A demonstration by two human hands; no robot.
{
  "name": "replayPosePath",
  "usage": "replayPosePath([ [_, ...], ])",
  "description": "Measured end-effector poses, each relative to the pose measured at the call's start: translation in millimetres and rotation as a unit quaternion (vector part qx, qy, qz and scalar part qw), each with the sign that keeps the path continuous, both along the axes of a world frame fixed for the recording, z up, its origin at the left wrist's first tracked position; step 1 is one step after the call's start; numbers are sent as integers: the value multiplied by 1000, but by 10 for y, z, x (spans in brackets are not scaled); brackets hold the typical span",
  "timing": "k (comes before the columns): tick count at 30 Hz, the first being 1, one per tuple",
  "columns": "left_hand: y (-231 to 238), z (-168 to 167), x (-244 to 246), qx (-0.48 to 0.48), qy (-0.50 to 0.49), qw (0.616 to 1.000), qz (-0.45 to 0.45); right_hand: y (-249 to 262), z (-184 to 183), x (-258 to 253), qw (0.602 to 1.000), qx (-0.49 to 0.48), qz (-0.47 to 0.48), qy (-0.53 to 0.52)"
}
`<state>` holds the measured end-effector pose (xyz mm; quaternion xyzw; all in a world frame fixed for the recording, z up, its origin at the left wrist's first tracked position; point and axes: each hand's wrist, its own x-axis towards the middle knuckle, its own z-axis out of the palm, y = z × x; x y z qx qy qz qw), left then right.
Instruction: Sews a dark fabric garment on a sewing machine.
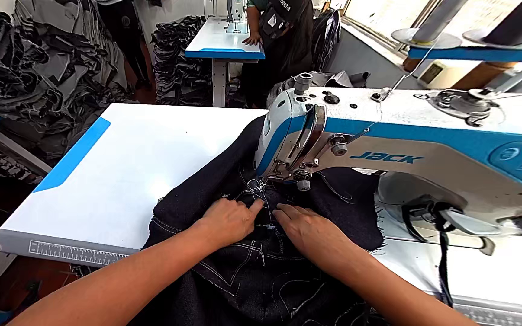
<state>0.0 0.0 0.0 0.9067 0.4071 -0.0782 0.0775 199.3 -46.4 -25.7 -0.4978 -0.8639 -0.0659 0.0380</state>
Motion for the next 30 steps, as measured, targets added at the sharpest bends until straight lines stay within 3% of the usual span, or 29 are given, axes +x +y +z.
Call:
replayPosePath([
  [2,43,123,68,-16,24,999,33,24,4,34,1000,-16,7,20],
  [8,73,512,290,-56,168,984,25,153,92,63,999,-32,4,39],
  [11,-18,215,239,66,97,993,-11,239,107,-57,997,-30,-57,53],
  [15,29,-159,61,167,-44,974,-148,289,94,-253,988,-54,-136,59],
  [18,49,-189,44,150,-63,972,-168,315,74,-255,986,-60,-139,64],
  [21,68,-240,66,175,-117,969,-132,315,95,-193,986,-57,-156,21],
  [24,115,-288,67,138,-158,972,-107,312,92,-187,983,-21,-184,7],
  [27,129,-247,-17,35,-160,984,-67,315,23,-80,992,-1,-116,55],
  [30,141,-287,-94,51,-185,977,-89,304,-15,114,992,-31,21,123],
])
